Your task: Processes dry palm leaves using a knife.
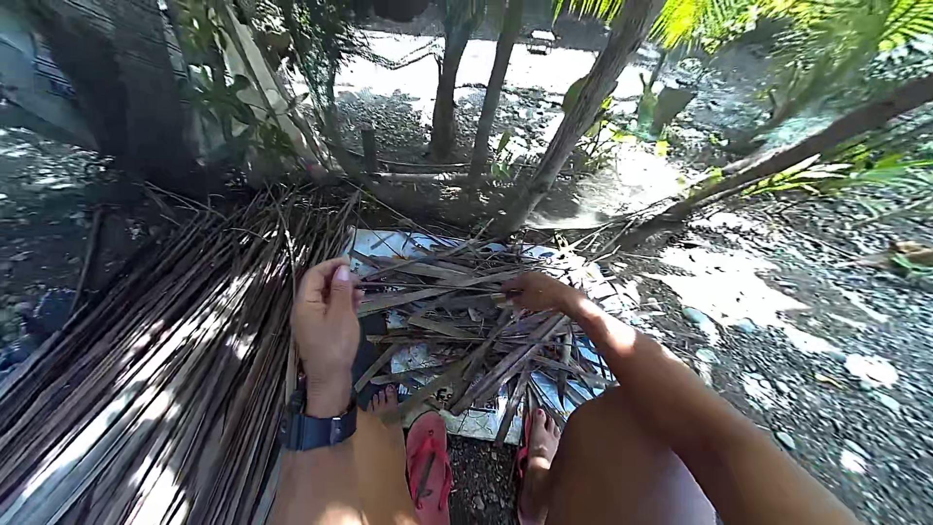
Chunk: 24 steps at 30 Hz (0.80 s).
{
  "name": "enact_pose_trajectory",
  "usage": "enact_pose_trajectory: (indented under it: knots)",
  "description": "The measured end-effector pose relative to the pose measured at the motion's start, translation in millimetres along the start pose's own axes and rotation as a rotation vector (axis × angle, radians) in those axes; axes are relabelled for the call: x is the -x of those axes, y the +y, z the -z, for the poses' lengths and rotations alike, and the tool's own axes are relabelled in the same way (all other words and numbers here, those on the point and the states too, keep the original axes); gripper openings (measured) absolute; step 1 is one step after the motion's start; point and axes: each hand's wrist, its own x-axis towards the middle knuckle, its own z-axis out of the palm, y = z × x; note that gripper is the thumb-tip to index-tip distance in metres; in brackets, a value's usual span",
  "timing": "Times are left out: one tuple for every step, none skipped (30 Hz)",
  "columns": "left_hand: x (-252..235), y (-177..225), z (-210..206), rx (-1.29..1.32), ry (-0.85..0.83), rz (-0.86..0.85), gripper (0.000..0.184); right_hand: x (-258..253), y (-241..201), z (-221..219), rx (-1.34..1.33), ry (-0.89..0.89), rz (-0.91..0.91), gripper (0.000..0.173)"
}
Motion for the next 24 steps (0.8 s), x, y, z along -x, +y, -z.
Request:
enact_pose_trajectory:
  knots:
    - [4.4, 4.1, -2.6, -0.118, -0.124, 0.008, 0.027, -9.9, -12.7, 1.3, -0.007, 0.018, 0.031, 0.039]
    - [9.6, 9.2, -7.1, -0.257, -0.308, 0.022, 0.03, -24.0, -27.2, 1.0, 0.006, 0.033, 0.046, 0.04]
    - [15.0, 14.0, -13.8, -0.4, -0.544, 0.025, 0.032, -41.0, -43.7, -0.3, 0.024, 0.039, 0.038, 0.042]
    - [21.1, 19.0, -22.2, -0.527, -0.803, 0.019, 0.033, -61.1, -60.1, -3.6, 0.038, 0.049, 0.021, 0.042]
    - [28.6, 22.8, -31.9, -0.633, -1.062, 0.011, 0.033, -82.5, -75.9, -8.3, 0.049, 0.051, 0.001, 0.041]
    - [37.6, 22.7, -41.0, -0.703, -1.288, -0.008, 0.032, -103.2, -90.4, -14.5, 0.048, 0.053, -0.016, 0.042]
    - [46.0, 19.8, -47.9, -0.746, -1.466, -0.015, 0.031, -122.1, -104.5, -21.0, 0.049, 0.044, -0.031, 0.042]
    - [53.9, 11.7, -50.8, -0.763, -1.551, -0.018, 0.031, -140.2, -116.8, -28.1, 0.039, 0.035, -0.035, 0.043]
    - [60.3, -0.8, -49.7, -0.798, -1.543, -0.01, 0.033, -158.7, -125.6, -37.0, 0.015, 0.037, -0.037, 0.043]
    - [63.3, -13.0, -45.9, -0.851, -1.477, 0.031, 0.036, -174.8, -132.1, -45.8, -0.013, 0.037, -0.045, 0.043]
    - [59.6, -17.1, -42.2, -0.889, -1.44, 0.079, 0.038, -188.0, -136.2, -53.9, -0.031, 0.026, -0.054, 0.043]
    - [52.3, -18.3, -39.4, -0.878, -1.438, 0.075, 0.038, -199.4, -136.8, -61.5, -0.03, 0.006, -0.061, 0.042]
    - [44.3, -18.6, -38.0, -0.839, -1.457, 0.027, 0.037, -206.5, -135.1, -67.4, -0.008, -0.025, -0.073, 0.041]
    - [37.1, -16.1, -38.6, -0.81, -1.469, 0.005, 0.036, -210.7, -130.3, -72.9, 0.034, -0.061, -0.095, 0.04]
    - [29.2, -3.8, -40.4, -0.786, -1.481, 0.019, 0.034, -210.9, -123.8, -76.5, 0.087, -0.102, -0.124, 0.041]
    - [22.4, 10.5, -42.8, -0.781, -1.501, 0.05, 0.033, -208.4, -114.2, -78.8, 0.12, -0.131, -0.152, 0.041]
    - [18.3, 18.9, -45.0, -0.781, -1.518, 0.062, 0.033, -206.1, -99.8, -80.8, 0.136, -0.135, -0.17, 0.042]
    - [16.1, 22.9, -47.0, -0.77, -1.532, 0.062, 0.034, -203.6, -83.2, -80.8, 0.137, -0.123, -0.184, 0.042]
    - [15.3, 24.0, -48.4, -0.751, -1.54, 0.049, 0.034, -200.2, -65.1, -78.4, 0.132, -0.102, -0.193, 0.042]
    - [15.1, 24.4, -49.7, -0.741, -1.551, 0.037, 0.034, -195.6, -47.7, -74.4, 0.136, -0.095, -0.209, 0.043]
    - [15.5, 24.5, -50.7, -0.733, -1.558, 0.024, 0.034, -189.1, -30.9, -70.9, 0.145, -0.095, -0.245, 0.042]
    - [15.9, 24.9, -51.5, -0.727, -1.563, 0.014, 0.034, -180.8, -14.3, -68.1, 0.163, -0.092, -0.294, 0.043]
    - [16.8, 25.0, -51.8, -0.724, -1.561, -0.001, 0.032, -169.8, 1.0, -64.7, 0.178, -0.091, -0.337, 0.043]
    - [17.7, 25.6, -52.0, -0.724, -1.559, -0.016, 0.032, -158.3, 15.1, -61.7, 0.183, -0.082, -0.37, 0.042]
